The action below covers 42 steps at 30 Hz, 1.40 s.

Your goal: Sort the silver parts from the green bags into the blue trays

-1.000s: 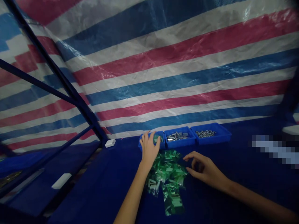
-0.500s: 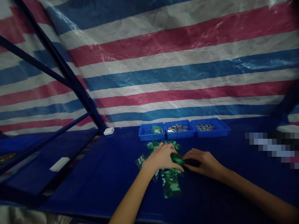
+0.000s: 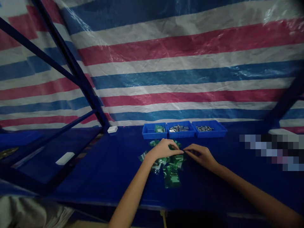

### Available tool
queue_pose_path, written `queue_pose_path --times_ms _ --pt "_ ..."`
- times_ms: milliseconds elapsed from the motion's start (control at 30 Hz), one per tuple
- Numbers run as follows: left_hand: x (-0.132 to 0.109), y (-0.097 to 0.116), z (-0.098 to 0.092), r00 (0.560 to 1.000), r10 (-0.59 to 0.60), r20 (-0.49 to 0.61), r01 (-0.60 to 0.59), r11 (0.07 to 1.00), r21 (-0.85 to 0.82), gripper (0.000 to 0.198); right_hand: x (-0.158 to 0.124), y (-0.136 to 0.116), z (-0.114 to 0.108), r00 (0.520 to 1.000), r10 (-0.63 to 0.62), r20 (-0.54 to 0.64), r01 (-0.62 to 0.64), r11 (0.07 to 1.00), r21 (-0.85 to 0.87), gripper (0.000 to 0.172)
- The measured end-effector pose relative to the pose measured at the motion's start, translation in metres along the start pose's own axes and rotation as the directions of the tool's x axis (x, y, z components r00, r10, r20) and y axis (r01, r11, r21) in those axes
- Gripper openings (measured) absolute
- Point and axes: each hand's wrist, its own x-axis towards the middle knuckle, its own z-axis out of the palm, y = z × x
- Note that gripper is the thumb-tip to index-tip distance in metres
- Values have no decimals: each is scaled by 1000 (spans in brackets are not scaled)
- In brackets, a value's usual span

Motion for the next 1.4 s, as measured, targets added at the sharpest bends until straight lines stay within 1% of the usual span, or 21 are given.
queue_pose_path --times_ms 133,200,300,367,400,433,500,567,633,700,767,833,900,1000,1067,1133,1200,1267,1300,1367,1400 --pt "4 -12 1 995 30 -91 -36 998 -59 24 14 -1 2 981 94 -167 -86 995 57 27" --pt "6 -19 -1 985 4 -174 -19 996 -88 21 29 -5 4 962 132 -240 -105 987 121 28" --pt "9 -28 -7 921 -98 -377 27 982 -189 23 57 -12 10 906 249 -342 -146 943 300 36" --pt "10 -31 -11 859 -180 -479 31 952 -303 26 72 -13 16 888 315 -335 -156 891 427 43" --pt "10 -31 -13 839 -224 -496 29 928 -371 27 76 -13 20 893 338 -298 -166 861 481 45" --pt "10 -32 -14 832 -264 -488 28 899 -438 28 79 -13 23 901 351 -253 -176 832 526 46" --pt "10 -31 -13 850 -315 -421 42 838 -544 30 78 -11 29 921 352 -167 -199 794 575 44" --pt "11 -28 -10 883 -322 -343 62 802 -594 31 72 -9 31 926 350 -143 -204 780 591 42" --pt "12 -24 -6 901 -301 -313 59 798 -599 32 66 -8 32 918 367 -150 -210 771 601 40" --pt "13 -21 -4 898 -276 -342 34 819 -573 32 62 -9 31 910 379 -167 -209 768 605 38" --pt "15 -19 -3 875 -249 -415 9 865 -501 30 59 -13 31 913 361 -190 -191 791 581 34" --pt "15 -17 -6 849 -194 -492 -12 923 -385 25 57 -18 30 918 315 -242 -156 847 509 29" --pt "13 -14 -10 839 -95 -535 -53 966 -254 17 54 -23 27 919 240 -313 -104 913 394 21" --pt "9 -6 -14 853 51 -519 -92 994 -53 5 51 -25 19 908 80 -411 7 978 206 3" --pt "7 0 -12 866 97 -490 -75 995 65 13 50 -25 14 898 -7 -441 68 990 122 7" --pt "6 4 -8 864 110 -491 -62 992 113 15 51 -24 11 888 -46 -457 100 990 96 8" --pt "8 5 -4 840 101 -533 -78 995 65 10 53 -24 11 887 -16 -461 90 986 140 2" --pt "11 -1 -5 806 34 -591 -97 992 -75 4 55 -24 14 901 79 -426 24 972 232 11" --pt "13 -5 -8 784 -25 -620 -98 981 -165 7 56 -24 15 911 134 -390 -20 959 283 17" --pt "14 -20 -19 704 -180 -687 -82 940 -331 19 57 -23 19 922 220 -318 -98 928 359 26" --pt "14 -29 -27 631 -258 -731 -70 920 -385 24 57 -22 21 924 243 -294 -120 917 381 28"
